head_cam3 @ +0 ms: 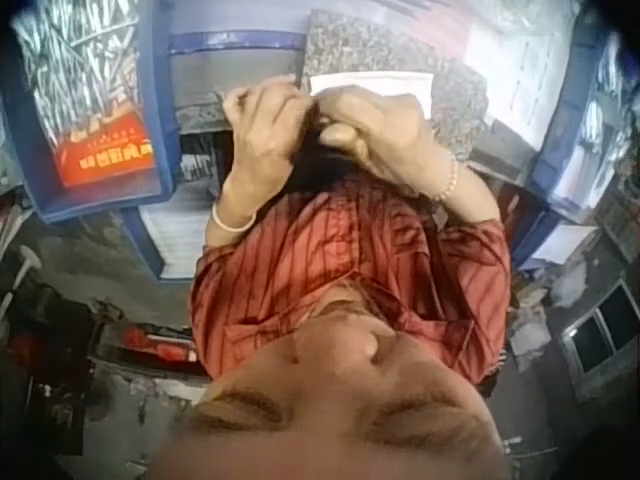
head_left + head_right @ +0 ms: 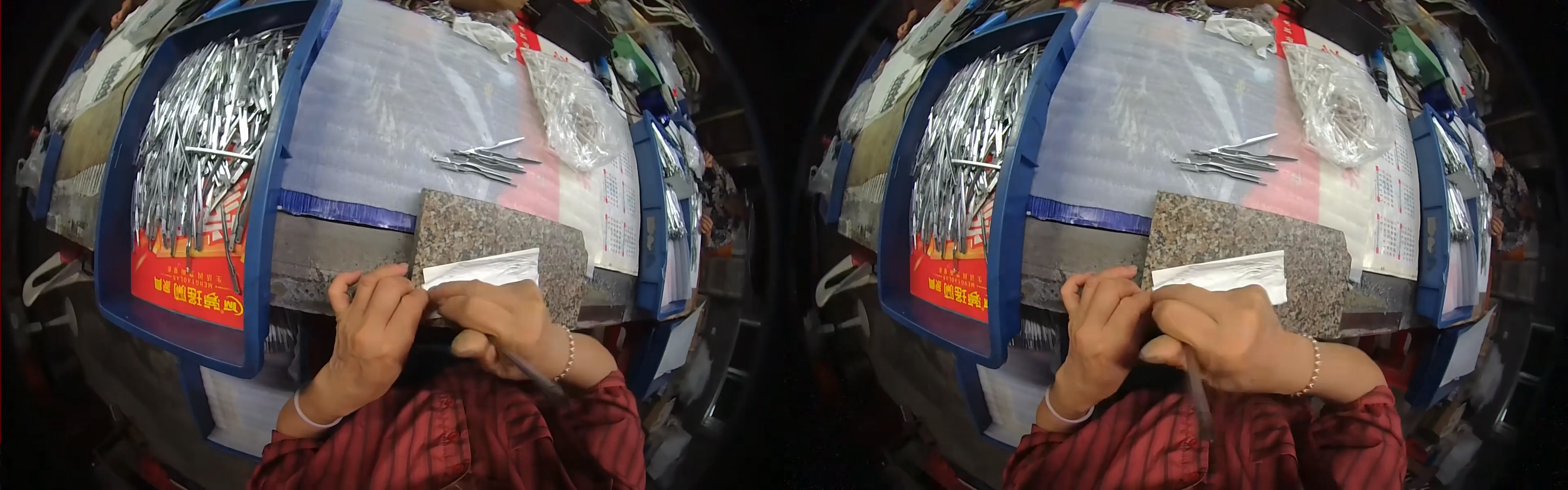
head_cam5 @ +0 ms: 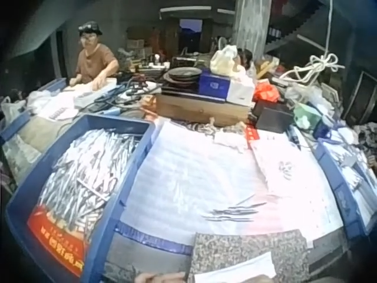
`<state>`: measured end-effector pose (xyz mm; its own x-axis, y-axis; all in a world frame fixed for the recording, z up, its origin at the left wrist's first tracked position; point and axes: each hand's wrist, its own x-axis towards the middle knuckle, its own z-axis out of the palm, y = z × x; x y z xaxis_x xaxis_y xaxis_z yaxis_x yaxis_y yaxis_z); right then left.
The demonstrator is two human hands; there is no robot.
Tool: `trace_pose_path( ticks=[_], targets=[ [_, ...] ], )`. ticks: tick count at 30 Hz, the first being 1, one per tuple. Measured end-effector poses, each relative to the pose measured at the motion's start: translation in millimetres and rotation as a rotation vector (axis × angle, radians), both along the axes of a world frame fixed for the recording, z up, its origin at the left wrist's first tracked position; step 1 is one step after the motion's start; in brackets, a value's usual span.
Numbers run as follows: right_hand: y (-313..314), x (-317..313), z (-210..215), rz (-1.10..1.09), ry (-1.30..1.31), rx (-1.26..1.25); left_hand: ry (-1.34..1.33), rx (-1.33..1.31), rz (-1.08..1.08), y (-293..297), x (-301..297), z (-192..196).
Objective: Sorting and assembling small metal pins into trays and paper envelopes at a workshop bench.
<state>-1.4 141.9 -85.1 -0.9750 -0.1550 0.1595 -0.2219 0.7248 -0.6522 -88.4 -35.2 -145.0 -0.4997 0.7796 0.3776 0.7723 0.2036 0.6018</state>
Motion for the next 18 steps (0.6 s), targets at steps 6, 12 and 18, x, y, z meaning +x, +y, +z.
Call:
trace_pose_path(
  ticks=[6,12,18],
  targets=[
    [26,34,12,-0.356,0.115,-0.284,-0.016,0.011,0.000,2,-2,-1],
    [28,52,-6,-0.310,0.057,0.017,0.012,0.017,-0.016,9,0,5],
    [42,79,6,-0.523,0.116,-0.197,0.097,-0.016,0.020,5,0,5]
  ],
)
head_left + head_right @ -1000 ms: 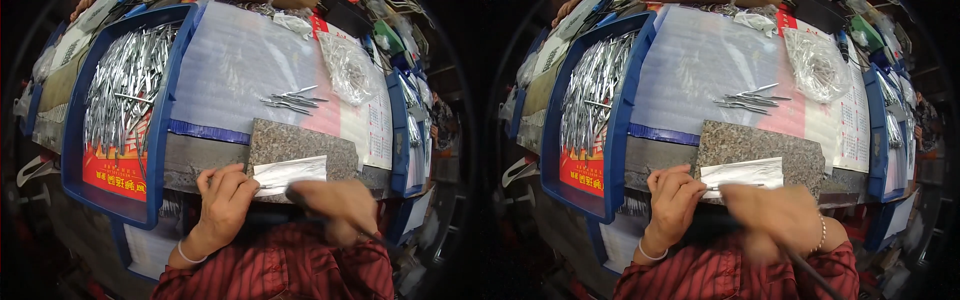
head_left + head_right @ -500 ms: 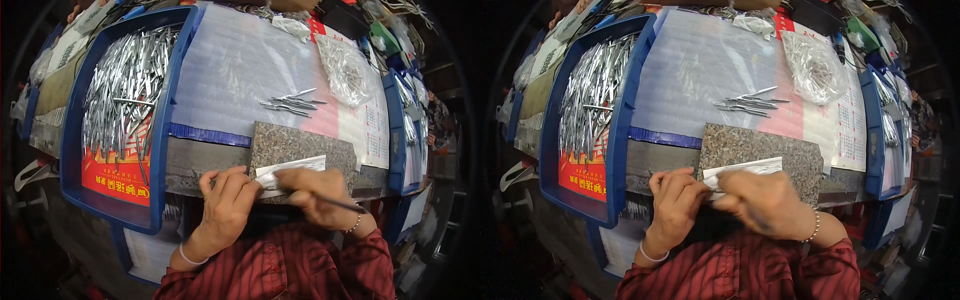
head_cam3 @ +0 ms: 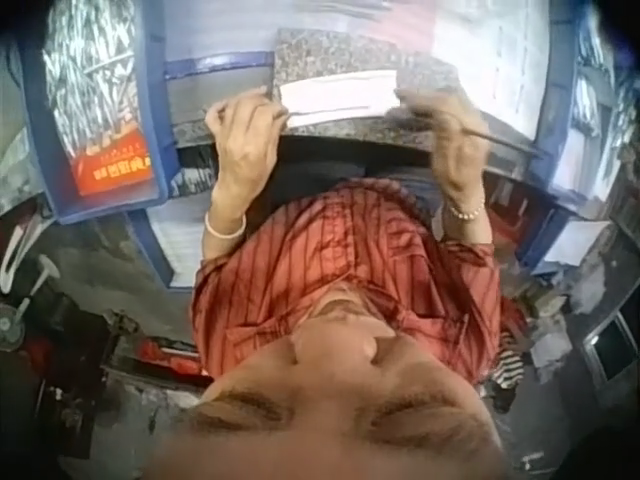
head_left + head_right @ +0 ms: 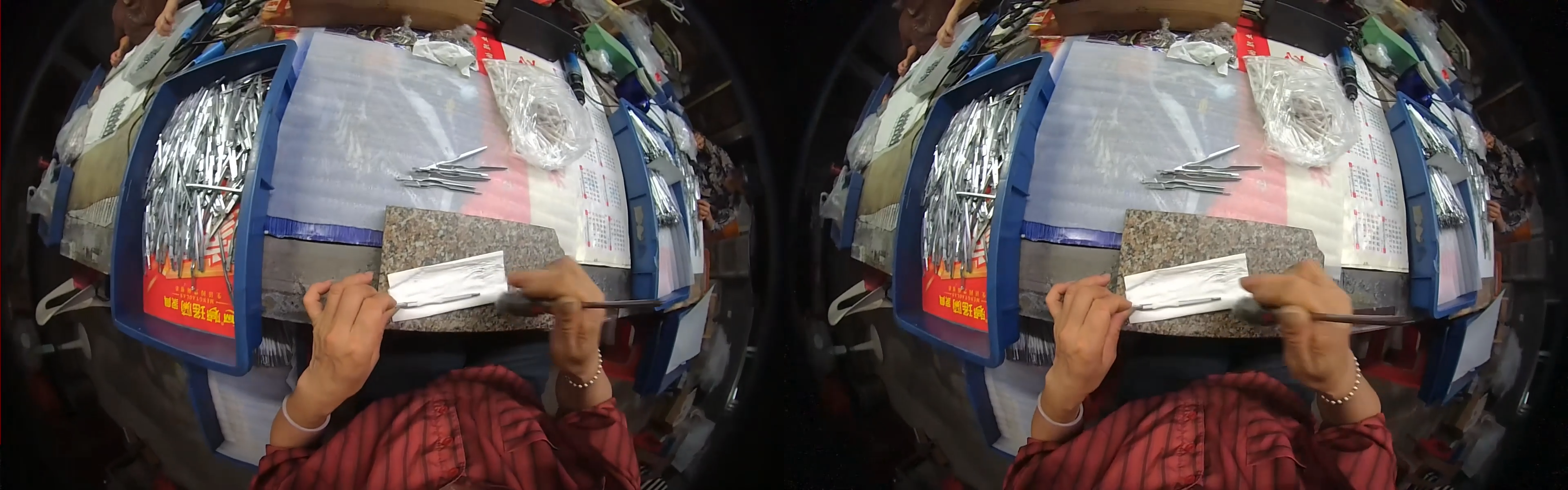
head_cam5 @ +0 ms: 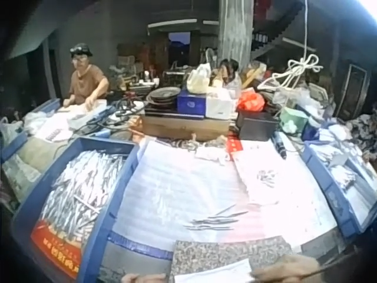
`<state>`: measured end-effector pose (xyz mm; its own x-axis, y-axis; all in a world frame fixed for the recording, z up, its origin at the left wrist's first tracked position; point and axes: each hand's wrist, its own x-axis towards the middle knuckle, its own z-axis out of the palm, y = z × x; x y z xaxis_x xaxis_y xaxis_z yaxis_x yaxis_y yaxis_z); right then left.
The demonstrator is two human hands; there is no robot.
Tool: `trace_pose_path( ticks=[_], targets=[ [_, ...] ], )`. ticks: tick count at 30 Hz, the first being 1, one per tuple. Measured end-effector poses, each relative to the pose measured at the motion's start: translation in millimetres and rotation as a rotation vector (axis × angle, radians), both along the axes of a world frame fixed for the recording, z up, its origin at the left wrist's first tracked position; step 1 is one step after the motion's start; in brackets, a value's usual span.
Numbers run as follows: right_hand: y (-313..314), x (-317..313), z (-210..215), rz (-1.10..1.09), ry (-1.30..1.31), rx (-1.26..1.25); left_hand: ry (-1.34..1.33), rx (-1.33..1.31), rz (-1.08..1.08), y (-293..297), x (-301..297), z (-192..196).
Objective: Sorting and assembling small metal pins into trays and paper envelopes at a workshop bench.
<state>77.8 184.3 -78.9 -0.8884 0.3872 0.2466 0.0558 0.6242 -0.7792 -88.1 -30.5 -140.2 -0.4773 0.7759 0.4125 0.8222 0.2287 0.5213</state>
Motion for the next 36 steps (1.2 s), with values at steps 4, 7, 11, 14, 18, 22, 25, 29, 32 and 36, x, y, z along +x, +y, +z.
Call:
trace_pose_path(
  ticks=[4,7,11,14,18,22,25,29,32,36],
  targets=[
    [-22,14,-9,-0.112,0.213,-0.351,0.042,0.019,0.045,-5,5,1],
    [-22,26,-9,-0.071,0.050,-0.432,0.041,0.061,0.073,-12,12,9],
    [-34,12,-19,-0.046,-0.077,-0.788,0.010,0.080,0.103,-25,31,21],
    [-38,2,-19,0.059,-0.244,-0.860,-0.059,0.111,0.095,-35,43,25],
    [-54,2,-23,0.133,-0.117,-0.672,-0.487,0.098,0.120,-51,55,30],
    [-65,2,-29,0.233,-0.097,-0.501,-0.770,-0.010,0.067,-65,59,27],
    [-74,1,-29,0.286,-0.084,-0.320,-0.939,-0.042,0.072,-76,60,22],
    [-78,0,-36,0.330,-0.127,-0.352,-1.135,0.010,0.061,-89,66,15],
    [-91,-4,-41,0.421,-0.103,-0.295,-1.097,-0.032,0.112,-100,70,11],
    [-99,-15,-40,0.453,-0.292,-0.322,-0.981,-0.021,0.181,-126,78,-2]
  ],
)
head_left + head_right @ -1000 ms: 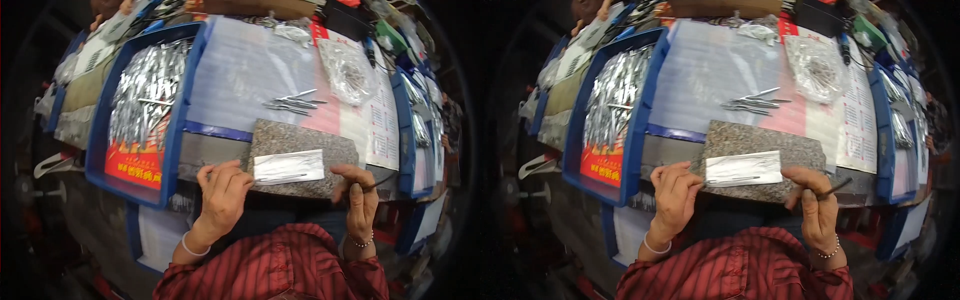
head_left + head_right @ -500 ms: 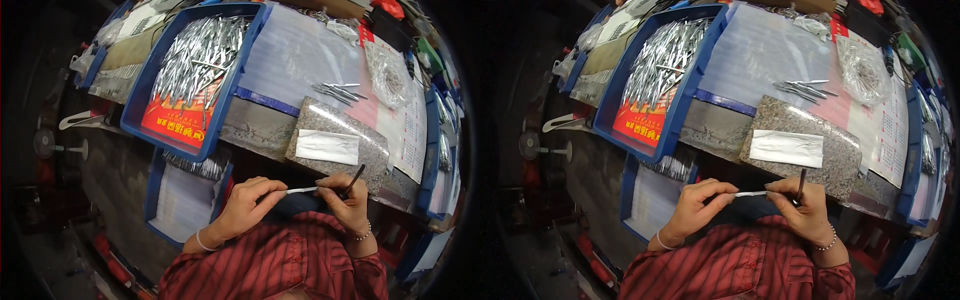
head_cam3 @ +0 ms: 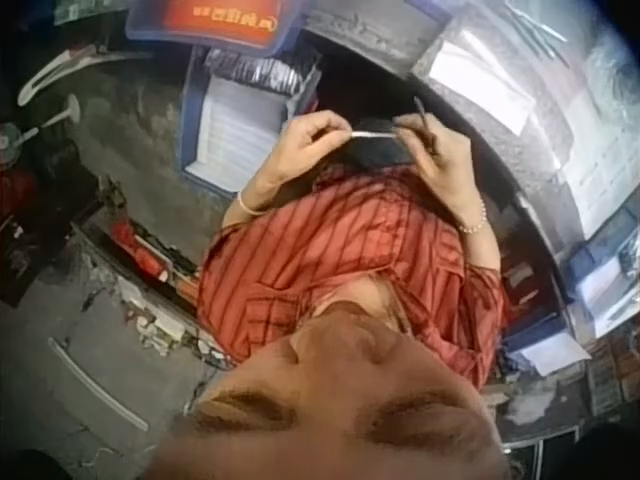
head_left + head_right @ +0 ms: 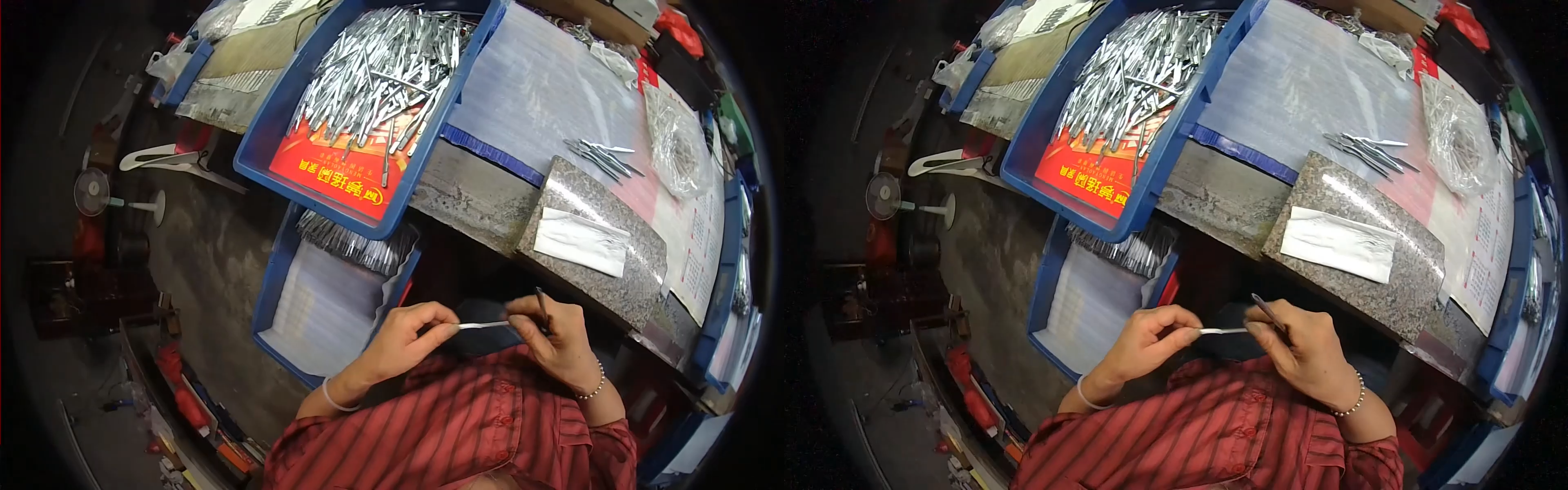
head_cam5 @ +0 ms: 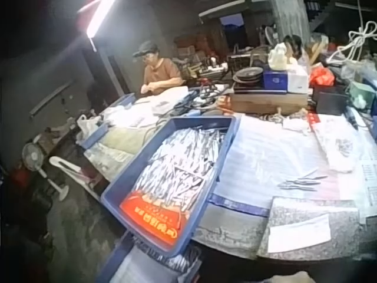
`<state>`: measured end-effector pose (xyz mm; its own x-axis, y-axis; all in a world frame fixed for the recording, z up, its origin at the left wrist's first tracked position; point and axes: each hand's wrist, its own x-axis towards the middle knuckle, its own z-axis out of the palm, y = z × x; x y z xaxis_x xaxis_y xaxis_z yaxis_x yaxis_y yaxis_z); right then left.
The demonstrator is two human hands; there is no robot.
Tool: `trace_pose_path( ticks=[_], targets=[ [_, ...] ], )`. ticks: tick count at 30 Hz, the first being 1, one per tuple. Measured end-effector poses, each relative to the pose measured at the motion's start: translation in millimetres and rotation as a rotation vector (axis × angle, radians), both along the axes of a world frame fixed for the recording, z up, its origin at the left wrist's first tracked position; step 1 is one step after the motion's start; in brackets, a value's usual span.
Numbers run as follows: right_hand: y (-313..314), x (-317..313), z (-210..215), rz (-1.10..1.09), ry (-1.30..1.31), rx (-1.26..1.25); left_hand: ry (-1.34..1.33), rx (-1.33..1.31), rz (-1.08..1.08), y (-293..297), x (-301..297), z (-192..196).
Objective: Sorting and assembling small metal pins into trays and paper envelopes at a workshop bench.
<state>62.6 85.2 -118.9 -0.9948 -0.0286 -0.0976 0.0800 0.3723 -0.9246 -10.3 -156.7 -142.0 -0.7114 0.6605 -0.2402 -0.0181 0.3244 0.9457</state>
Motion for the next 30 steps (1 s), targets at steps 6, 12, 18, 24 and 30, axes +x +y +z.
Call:
trace_pose_path(
  ticks=[6,12,18,24,30],
  targets=[
    [10,8,-6,-0.160,0.019,-0.081,0.454,-0.381,0.461,-65,-20,-48],
    [4,12,2,-0.027,0.051,0.035,1.145,-0.798,0.478,-91,-74,-107],
    [11,20,3,-0.047,-0.019,0.006,-0.552,0.798,0.425,-67,-48,-53],
    [8,17,4,0.044,0.011,0.000,-0.904,1.326,-0.194,-21,-34,-33],
    [23,36,2,0.032,0.059,0.000,-0.845,1.332,-0.350,23,-44,-21]
  ],
)
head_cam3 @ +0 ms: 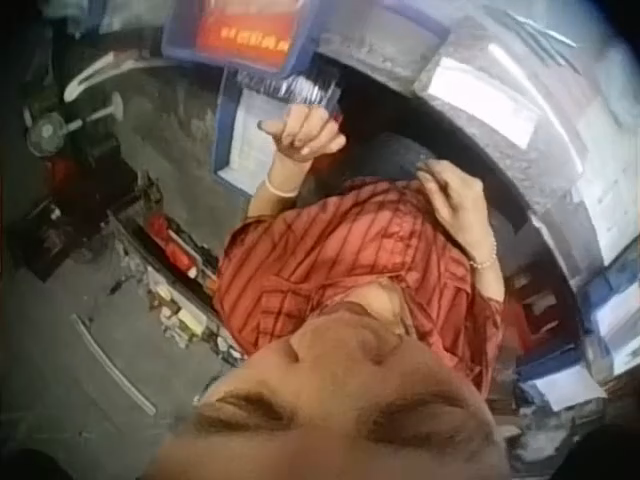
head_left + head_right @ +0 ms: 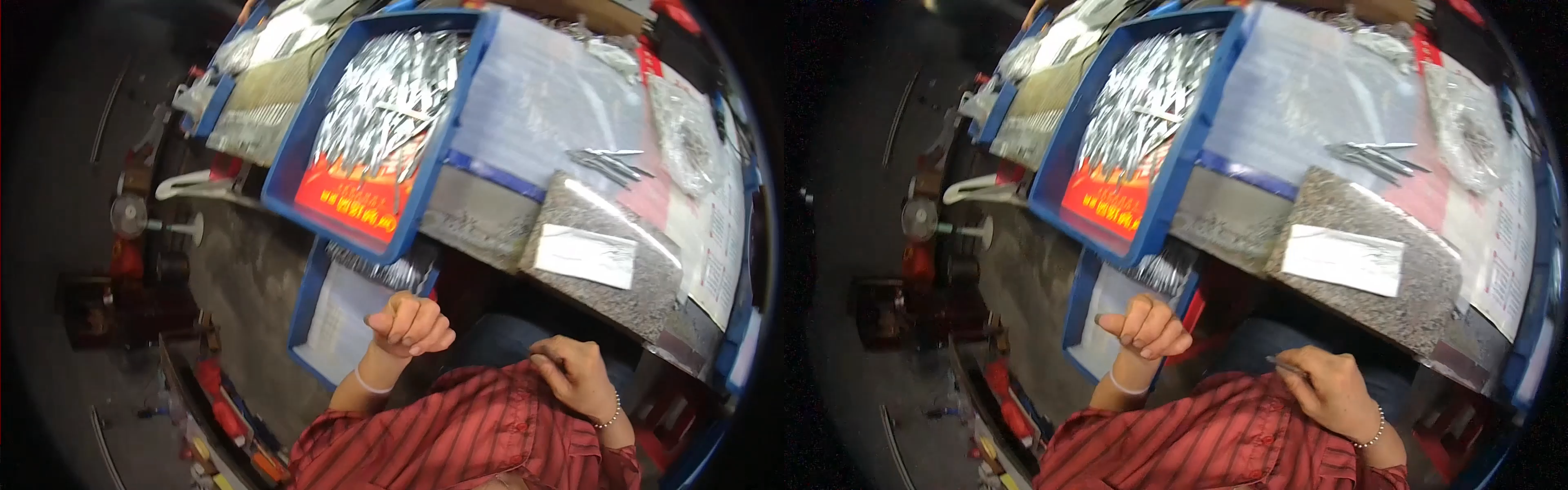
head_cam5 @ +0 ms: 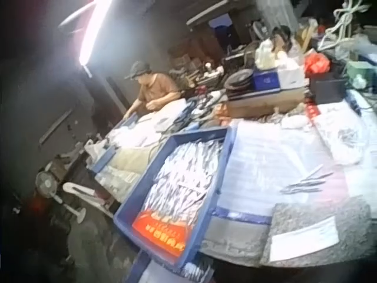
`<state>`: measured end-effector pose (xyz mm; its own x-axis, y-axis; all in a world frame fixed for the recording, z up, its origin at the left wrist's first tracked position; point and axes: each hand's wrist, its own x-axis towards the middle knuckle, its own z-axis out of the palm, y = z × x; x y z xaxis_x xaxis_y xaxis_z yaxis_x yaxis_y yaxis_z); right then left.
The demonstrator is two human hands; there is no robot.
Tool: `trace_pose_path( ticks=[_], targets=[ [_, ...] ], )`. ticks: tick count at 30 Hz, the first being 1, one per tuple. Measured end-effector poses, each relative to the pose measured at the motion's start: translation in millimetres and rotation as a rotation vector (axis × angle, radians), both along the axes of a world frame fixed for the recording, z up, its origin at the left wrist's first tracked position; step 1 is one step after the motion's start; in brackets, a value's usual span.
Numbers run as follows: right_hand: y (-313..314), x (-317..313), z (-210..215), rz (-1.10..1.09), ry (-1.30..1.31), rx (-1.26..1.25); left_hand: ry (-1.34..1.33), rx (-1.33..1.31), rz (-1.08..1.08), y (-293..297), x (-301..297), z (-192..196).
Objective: Sorting and assembling small metal pins into trays and paper envelopes at a workshop bench.
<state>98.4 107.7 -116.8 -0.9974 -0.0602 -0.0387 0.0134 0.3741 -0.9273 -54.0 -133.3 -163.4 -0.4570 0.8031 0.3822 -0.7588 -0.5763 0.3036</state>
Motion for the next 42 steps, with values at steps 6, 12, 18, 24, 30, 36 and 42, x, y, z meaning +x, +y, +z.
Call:
trace_pose_path(
  ticks=[6,12,18,24,30,36,42],
  targets=[
    [16,22,-16,0.032,0.036,-0.043,0.787,-0.901,0.370,78,-25,76],
    [21,34,-13,0.005,0.091,-0.069,1.505,-0.973,0.616,247,-97,58],
    [32,52,-13,-0.036,0.089,-0.039,1.906,-1.219,0.262,338,-133,6],
    [61,56,4,-0.207,0.141,-0.074,1.718,-1.020,0.679,299,-140,38],
    [68,47,26,-0.657,0.253,-0.883,1.804,-0.619,0.693,218,-9,115],
    [62,44,25,-0.654,0.289,-0.635,1.435,-0.525,0.461,171,39,97],
    [68,33,33,-0.326,0.219,-0.302,0.378,-0.579,0.192,134,38,73]
  ],
)
